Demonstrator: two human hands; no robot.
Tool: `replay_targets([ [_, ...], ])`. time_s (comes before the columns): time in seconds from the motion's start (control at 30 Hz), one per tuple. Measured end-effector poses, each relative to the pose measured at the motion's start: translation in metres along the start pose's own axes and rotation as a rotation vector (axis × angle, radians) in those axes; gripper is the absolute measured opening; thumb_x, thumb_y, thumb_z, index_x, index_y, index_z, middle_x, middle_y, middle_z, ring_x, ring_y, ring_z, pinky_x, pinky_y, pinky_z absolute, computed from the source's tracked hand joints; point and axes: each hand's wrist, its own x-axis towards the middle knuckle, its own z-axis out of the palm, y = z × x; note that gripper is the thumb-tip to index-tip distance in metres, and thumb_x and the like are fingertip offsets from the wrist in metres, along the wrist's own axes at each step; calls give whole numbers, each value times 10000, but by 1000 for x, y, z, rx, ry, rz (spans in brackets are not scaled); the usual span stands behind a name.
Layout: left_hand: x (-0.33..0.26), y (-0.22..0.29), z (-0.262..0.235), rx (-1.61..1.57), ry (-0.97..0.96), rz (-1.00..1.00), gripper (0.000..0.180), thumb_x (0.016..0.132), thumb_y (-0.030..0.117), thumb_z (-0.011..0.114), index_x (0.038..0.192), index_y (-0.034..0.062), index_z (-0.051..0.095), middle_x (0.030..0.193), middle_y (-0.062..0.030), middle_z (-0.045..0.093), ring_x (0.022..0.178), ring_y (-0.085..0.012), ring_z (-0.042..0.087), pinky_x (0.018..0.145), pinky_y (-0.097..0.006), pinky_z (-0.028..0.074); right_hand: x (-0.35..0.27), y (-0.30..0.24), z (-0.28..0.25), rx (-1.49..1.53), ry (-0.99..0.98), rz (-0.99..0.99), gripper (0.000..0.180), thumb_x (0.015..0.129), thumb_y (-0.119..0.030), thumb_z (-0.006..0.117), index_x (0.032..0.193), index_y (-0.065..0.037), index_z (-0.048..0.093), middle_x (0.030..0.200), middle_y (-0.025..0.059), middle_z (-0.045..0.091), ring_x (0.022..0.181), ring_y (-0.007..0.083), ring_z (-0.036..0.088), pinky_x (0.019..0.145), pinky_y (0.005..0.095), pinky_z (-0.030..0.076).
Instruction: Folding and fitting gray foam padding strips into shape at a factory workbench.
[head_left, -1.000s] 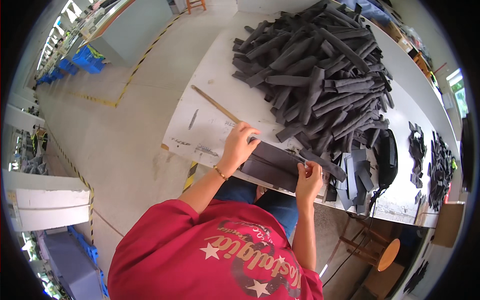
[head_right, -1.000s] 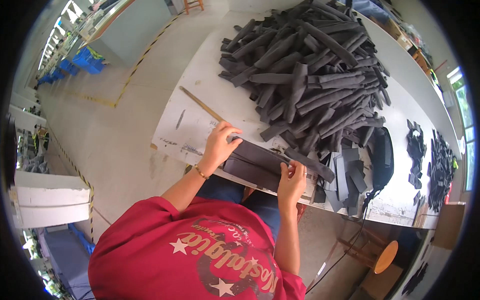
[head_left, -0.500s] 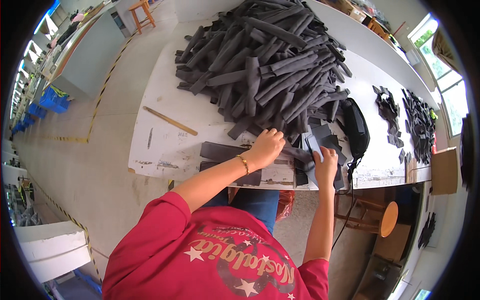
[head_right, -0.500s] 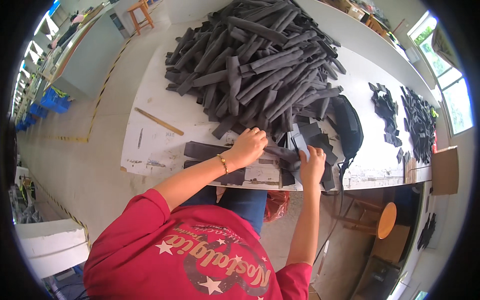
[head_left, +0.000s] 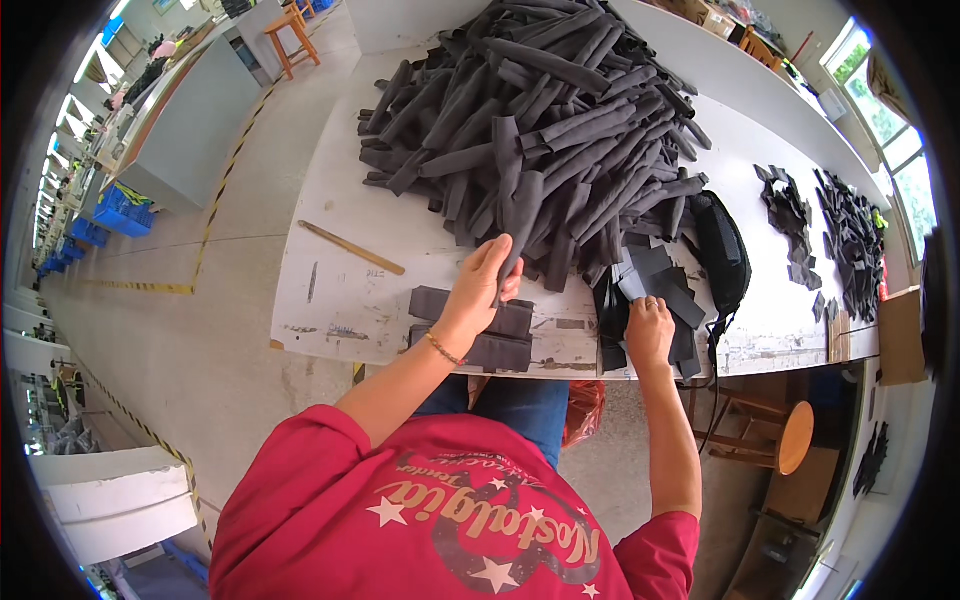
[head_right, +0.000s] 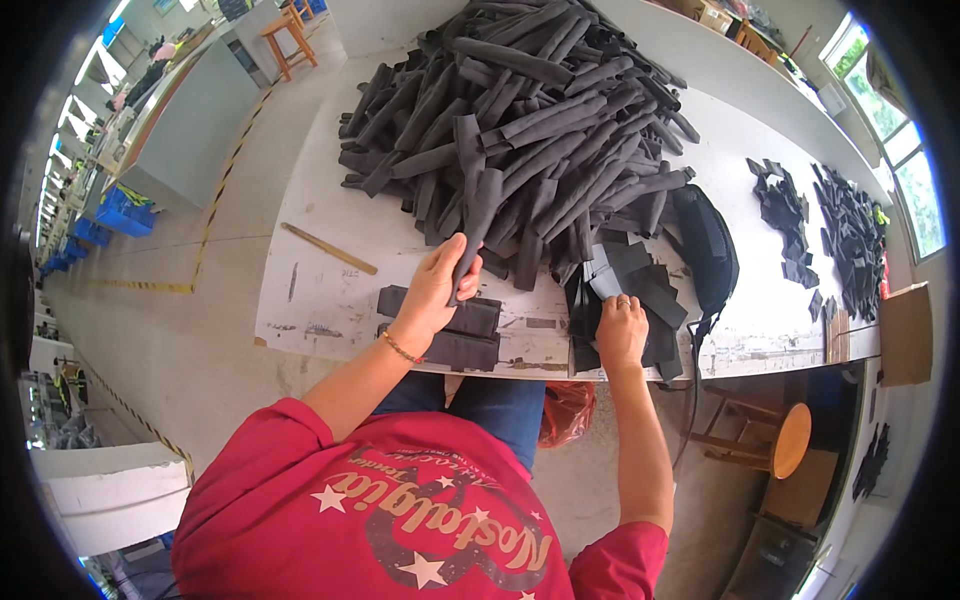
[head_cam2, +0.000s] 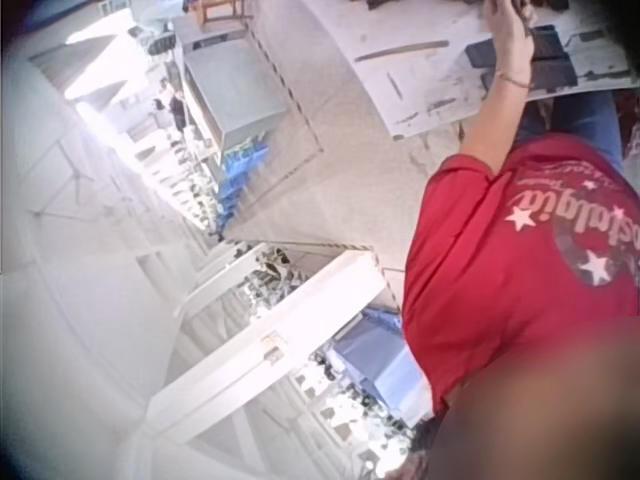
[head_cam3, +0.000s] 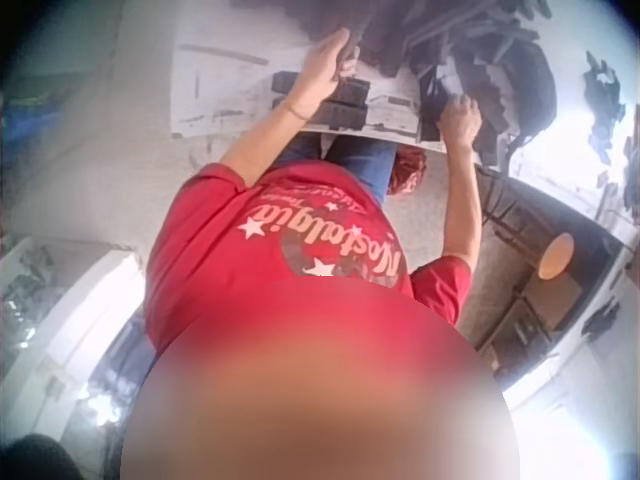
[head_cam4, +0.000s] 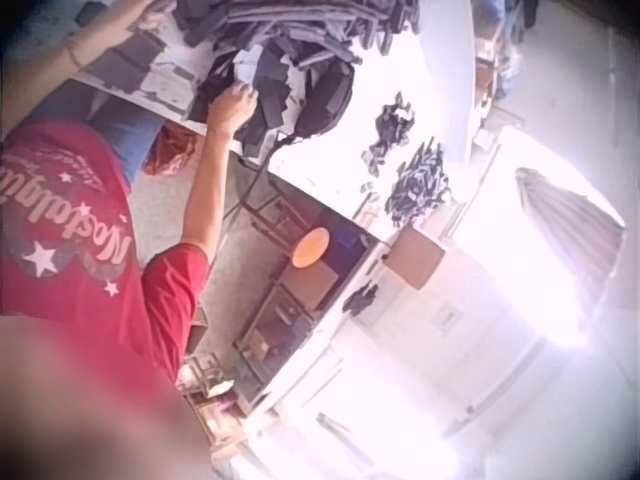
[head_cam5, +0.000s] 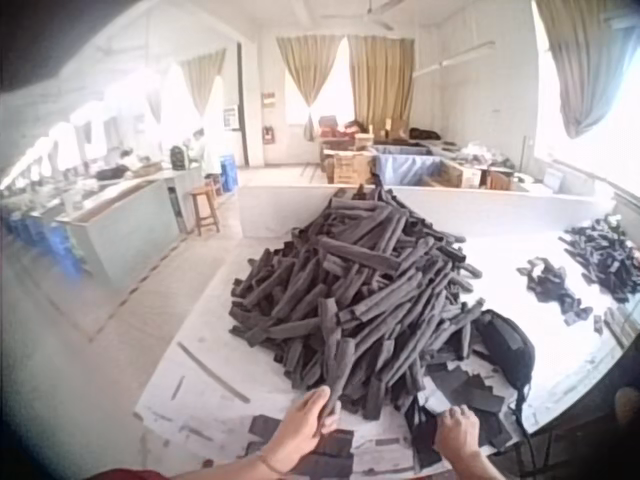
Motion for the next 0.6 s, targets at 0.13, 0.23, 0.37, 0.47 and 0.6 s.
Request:
replay_targets([
  [0.13, -11, 14, -11, -126, 7, -40, 290, 964, 311, 612, 1036, 31, 594, 771, -40, 569, 579, -103, 489, 513, -250, 382, 0, 9, -7, 156, 61, 0, 137, 881, -157, 616, 808, -44, 591, 856, 114, 621, 882, 297, 592, 764, 410, 486],
  [0.23, -21, 22, -9, -108, 23, -56, 369, 984, 358, 558, 1160, 35, 593, 848, -80, 629, 687, -162, 588, 618, -297, 483, 6, 17, -11, 251, 158, 18, 114, 882, -53, 582, 938, -2, 497, 1138, 203, 571, 999, 383, 574, 850, 465, 468],
  [0.37, -29, 29, -13, -62, -9, -59, 434, 1004, 392, 500, 1271, 53, 548, 913, -112, 667, 812, -219, 654, 729, -349, 539, 14, 7, -38, 487, 44, 143, 182, 827, 78, 517, 954, -9, 421, 1127, 252, 504, 955, 465, 538, 754, 506, 453],
  [0.47, -32, 30, -21, -53, -13, -30, 405, 997, 339, 533, 1295, 65, 522, 957, -112, 657, 846, -233, 665, 760, -358, 551, 28, -28, -75, 576, 96, -18, 250, 731, 92, 582, 894, -10, 421, 946, 201, 449, 849, 425, 495, 726, 489, 415],
  [0.6, -34, 33, -15, -100, -40, -30, 361, 983, 170, 537, 1331, 80, 501, 1020, -106, 614, 920, -236, 655, 839, -376, 550, 21, -68, -90, 732, 120, -57, 289, 686, 68, 609, 883, -7, 412, 941, 175, 431, 866, 381, 470, 770, 425, 421],
])
